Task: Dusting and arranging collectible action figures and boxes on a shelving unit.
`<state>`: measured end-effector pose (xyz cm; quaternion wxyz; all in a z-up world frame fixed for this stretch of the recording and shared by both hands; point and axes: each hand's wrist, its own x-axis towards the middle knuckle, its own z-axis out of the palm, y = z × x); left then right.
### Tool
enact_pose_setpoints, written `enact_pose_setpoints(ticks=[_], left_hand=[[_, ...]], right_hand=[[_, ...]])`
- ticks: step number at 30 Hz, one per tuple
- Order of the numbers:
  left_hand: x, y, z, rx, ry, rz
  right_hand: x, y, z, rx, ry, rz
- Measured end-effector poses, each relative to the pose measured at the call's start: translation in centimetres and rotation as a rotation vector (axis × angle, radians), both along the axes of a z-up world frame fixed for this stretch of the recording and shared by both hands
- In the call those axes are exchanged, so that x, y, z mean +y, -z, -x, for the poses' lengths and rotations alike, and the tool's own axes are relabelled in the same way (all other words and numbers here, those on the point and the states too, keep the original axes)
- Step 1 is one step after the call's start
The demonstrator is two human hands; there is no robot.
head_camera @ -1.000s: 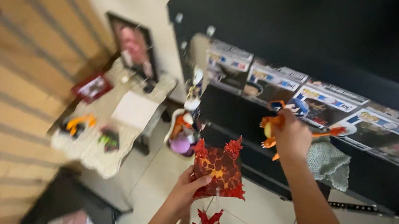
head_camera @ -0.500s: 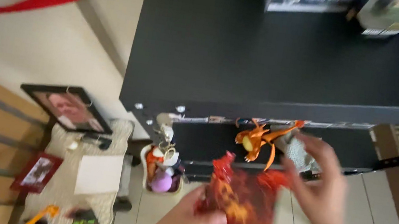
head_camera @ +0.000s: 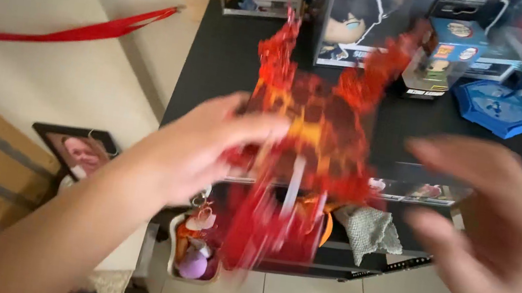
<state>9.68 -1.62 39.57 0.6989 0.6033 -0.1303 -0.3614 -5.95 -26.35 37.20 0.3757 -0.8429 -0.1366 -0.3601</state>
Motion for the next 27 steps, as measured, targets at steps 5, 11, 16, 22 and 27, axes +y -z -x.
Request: enact_pose_setpoints(ticks=[5, 11, 16, 22, 27], left_hand=[[-3.3, 2.1, -4.3, -0.081, -0.075, 0.026], [-3.4, 0.6, -6.1, -0.307, -0.121, -0.247], [-2.5, 2.1, -8.5, -0.811, -0.162, -0.733], [-2.3, 2.1, -6.9, -0.842, -0.288, -0.534], [-1.3, 3.0, -4.2, -0.777, -0.398, -0.205]], right_hand=[[-0.9, 0.2, -6.5, -0.041, -0.136, 0.168], [-1.5, 0.6, -8.3, 0.055, -0.147, 0.189], [-1.4, -0.1, -8.5, 0.178, -0.055, 0.15], [-1.0, -3.5, -10.7, 0.079, -0.026, 0.218], [-0.4, -3.6, -13.9, 0.197, -0.147, 0.417]])
